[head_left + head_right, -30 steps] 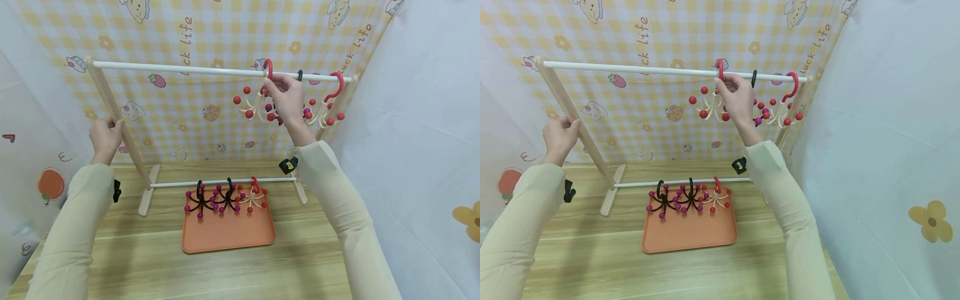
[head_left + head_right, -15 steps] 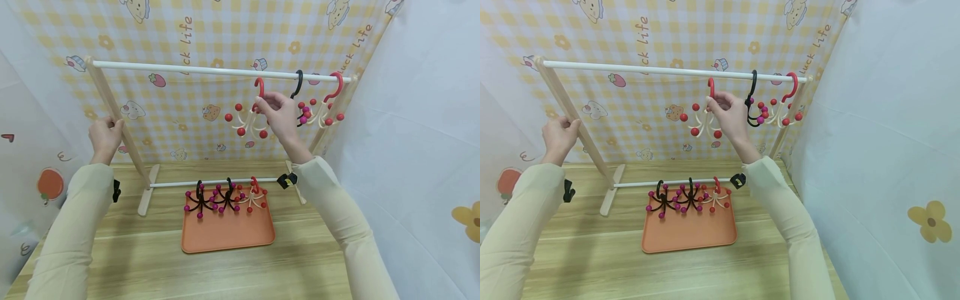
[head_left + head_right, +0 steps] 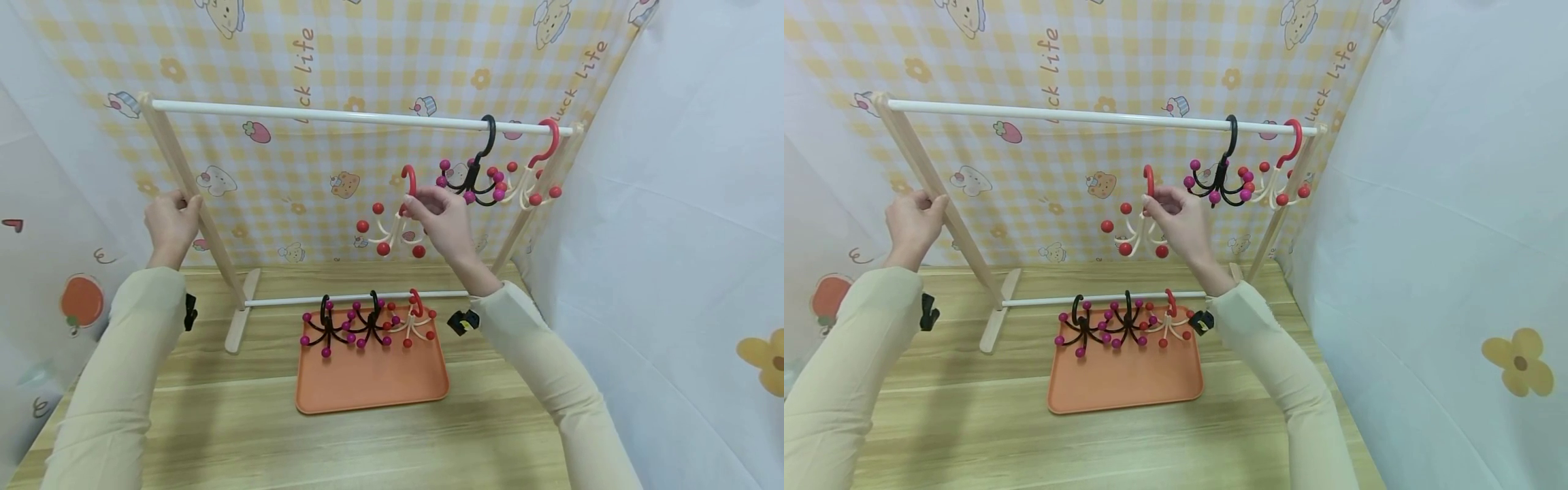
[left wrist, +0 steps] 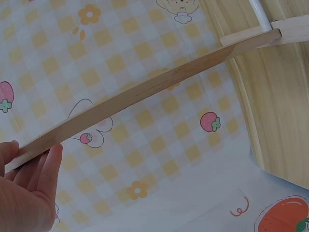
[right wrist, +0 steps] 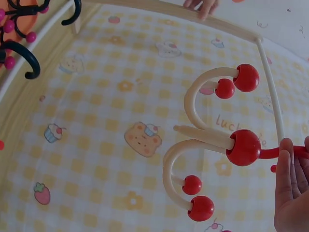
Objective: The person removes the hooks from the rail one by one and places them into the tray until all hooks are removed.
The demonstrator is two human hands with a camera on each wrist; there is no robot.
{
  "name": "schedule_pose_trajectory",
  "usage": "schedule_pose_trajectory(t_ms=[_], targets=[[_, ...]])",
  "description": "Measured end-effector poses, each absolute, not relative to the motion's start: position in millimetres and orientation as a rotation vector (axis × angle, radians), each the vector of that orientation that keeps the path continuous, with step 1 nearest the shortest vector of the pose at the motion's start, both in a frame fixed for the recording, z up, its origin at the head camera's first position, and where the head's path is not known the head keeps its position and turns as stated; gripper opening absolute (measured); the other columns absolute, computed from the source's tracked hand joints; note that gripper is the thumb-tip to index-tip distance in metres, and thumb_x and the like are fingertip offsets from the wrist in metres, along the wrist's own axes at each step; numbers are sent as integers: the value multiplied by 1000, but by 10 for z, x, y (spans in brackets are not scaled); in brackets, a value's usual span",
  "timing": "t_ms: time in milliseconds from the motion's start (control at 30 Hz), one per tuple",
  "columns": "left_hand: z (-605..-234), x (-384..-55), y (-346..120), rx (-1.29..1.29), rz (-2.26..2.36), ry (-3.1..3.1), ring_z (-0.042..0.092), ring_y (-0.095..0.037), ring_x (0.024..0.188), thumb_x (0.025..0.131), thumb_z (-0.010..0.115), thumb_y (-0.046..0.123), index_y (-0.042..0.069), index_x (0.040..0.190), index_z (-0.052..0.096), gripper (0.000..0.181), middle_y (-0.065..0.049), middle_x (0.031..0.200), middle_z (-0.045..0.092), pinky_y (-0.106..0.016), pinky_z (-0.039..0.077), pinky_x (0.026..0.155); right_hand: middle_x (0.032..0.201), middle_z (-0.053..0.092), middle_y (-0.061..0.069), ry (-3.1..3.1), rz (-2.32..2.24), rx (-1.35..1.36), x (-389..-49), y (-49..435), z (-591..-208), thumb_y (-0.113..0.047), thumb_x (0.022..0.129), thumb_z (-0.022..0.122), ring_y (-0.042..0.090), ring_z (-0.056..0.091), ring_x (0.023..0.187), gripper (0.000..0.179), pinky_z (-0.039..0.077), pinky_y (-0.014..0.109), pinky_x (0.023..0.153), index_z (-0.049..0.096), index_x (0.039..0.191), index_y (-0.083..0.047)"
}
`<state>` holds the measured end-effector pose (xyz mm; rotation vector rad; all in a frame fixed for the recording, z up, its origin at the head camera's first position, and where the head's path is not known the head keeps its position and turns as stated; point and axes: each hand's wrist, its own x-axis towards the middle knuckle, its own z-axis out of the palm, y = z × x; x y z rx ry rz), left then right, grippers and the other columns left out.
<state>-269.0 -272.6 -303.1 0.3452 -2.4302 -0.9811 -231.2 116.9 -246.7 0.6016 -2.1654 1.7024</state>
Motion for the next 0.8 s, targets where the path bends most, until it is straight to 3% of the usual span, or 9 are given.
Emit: schedule_pose_trajectory(t_ms=[133,267,367,533,800], targets=[[-3029,-2687,-2726,349,-981,-2432,52,-37,95,92,42,27,-8,92,57,39,-26,102,58,-36,37,75,83,63,23,-2173,1704,624,-2230,1140,-2526,-7,84,59,19,61,67,19,41,20,50,61,96,9],[-3025,-2685,-2728,354,-983,-2442,53,-36,93,92,41,28,-8,96,58,40,-26,102,58,-31,37,70,83,62,25,-2169,1756,654,-2189,1116,-2617,-3,83,58,26,61,68,19,48,26,59,59,95,12],[-3021,-2686,-2730,347,-994,-2436,51,-37,96,92,41,28,-9,95,58,40,-26,102,57,-37,37,76,83,62,25,-2186,1792,649,-2163,1093,-2688,-3,83,59,29,61,73,19,49,33,68,59,95,12],[-3022,-2693,-2738,334,-1001,-2420,49,-39,98,92,42,27,-9,92,57,39,-27,101,58,-44,34,85,82,62,25,-2197,1851,669,-2107,1040,-2818,-3,83,59,33,59,74,18,48,38,70,59,93,12],[-3040,-2693,-2748,318,-987,-2414,50,-39,96,92,42,26,-9,89,57,38,-28,98,58,-45,34,83,81,60,27,-2224,1908,741,-2004,958,-3078,-2,84,57,37,58,74,16,48,30,67,59,93,11]])
